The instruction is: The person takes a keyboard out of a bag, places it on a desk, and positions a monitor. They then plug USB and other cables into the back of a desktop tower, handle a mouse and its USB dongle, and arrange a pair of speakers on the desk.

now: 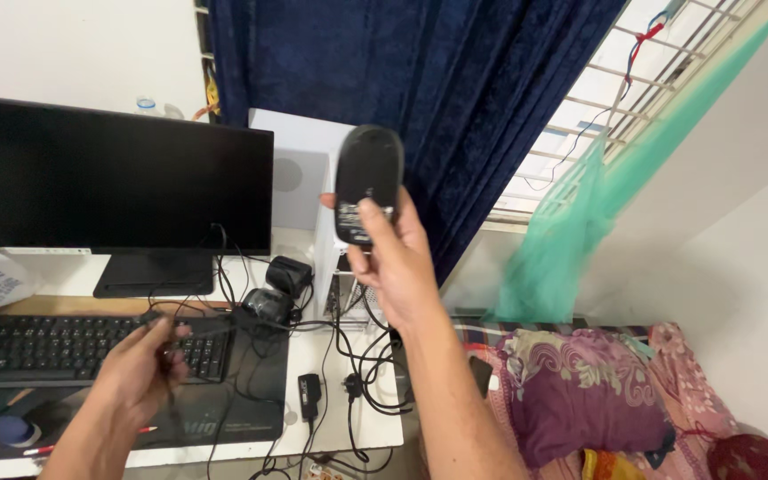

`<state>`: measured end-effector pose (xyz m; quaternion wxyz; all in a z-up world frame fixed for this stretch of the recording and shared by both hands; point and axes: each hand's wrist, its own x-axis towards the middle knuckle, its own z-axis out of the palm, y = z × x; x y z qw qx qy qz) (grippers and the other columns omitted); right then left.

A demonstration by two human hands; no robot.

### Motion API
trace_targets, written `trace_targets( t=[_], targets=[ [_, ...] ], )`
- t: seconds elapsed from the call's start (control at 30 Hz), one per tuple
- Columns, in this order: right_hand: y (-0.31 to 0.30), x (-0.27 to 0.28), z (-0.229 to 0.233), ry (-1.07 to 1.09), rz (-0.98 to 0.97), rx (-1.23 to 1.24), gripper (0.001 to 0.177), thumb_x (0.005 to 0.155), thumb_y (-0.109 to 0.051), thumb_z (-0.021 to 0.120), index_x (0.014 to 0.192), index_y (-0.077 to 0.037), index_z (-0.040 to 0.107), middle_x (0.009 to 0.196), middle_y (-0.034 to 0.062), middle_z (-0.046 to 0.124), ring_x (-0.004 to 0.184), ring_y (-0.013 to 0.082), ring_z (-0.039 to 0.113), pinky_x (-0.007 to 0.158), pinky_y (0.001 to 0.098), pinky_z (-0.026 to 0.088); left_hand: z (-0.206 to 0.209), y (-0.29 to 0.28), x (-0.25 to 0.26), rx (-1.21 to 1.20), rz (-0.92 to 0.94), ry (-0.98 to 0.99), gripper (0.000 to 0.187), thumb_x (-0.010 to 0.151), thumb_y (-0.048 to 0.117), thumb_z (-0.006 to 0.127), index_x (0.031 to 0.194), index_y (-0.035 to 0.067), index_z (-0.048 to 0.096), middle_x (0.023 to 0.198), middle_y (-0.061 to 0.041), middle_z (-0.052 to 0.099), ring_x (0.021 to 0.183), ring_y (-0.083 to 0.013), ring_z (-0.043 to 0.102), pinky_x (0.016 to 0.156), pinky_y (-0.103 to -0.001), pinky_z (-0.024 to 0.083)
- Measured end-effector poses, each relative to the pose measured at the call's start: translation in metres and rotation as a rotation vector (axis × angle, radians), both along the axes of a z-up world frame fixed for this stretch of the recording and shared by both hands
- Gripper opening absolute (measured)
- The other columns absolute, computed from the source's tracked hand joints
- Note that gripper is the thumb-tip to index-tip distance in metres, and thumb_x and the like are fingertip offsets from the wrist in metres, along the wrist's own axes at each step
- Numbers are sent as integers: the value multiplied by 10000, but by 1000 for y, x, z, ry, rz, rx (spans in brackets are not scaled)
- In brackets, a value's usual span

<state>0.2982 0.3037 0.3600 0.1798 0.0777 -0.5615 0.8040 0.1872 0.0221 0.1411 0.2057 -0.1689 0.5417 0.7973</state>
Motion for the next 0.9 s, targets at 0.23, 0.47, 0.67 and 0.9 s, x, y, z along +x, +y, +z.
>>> trace_targets(
  t=[0.23,0.47,0.67,0.9],
  targets=[
    [-32,-12,-15,-36,-183,245,484,1011,-100,668,1470,-80,513,1042,202,666,670,95,571,481,223,407,78,35,7,-272,-174,192,647,1010,168,628,1565,229,302,1172,-162,665,940,-247,671,728,-400,586],
    [-69,10,-32,319,-645,923,644,890,77,693,1490,-116,559,1428,146,616,1275,292,643,1046,375,562,162,60,59,45,-331,338,896,875,747,222,1422,88,487,1343,-39,567,1246,-219,553,1050,-427,456],
    [-90,22,-50,349,-768,1157,720,817,148,683,1467,-149,595,1475,176,560,1154,331,639,970,387,571,188,73,80,309,-229,263,917,855,778,148,1335,101,538,1244,-70,609,1183,-207,527,1003,-450,408],
    [-73,26,-83,239,-421,790,720,846,81,740,1495,-50,456,1425,170,564,1099,268,617,892,338,572,176,73,77,365,-147,281,592,977,594,389,1318,127,510,1261,-98,620,1196,-205,578,1014,-448,452]
  ],
)
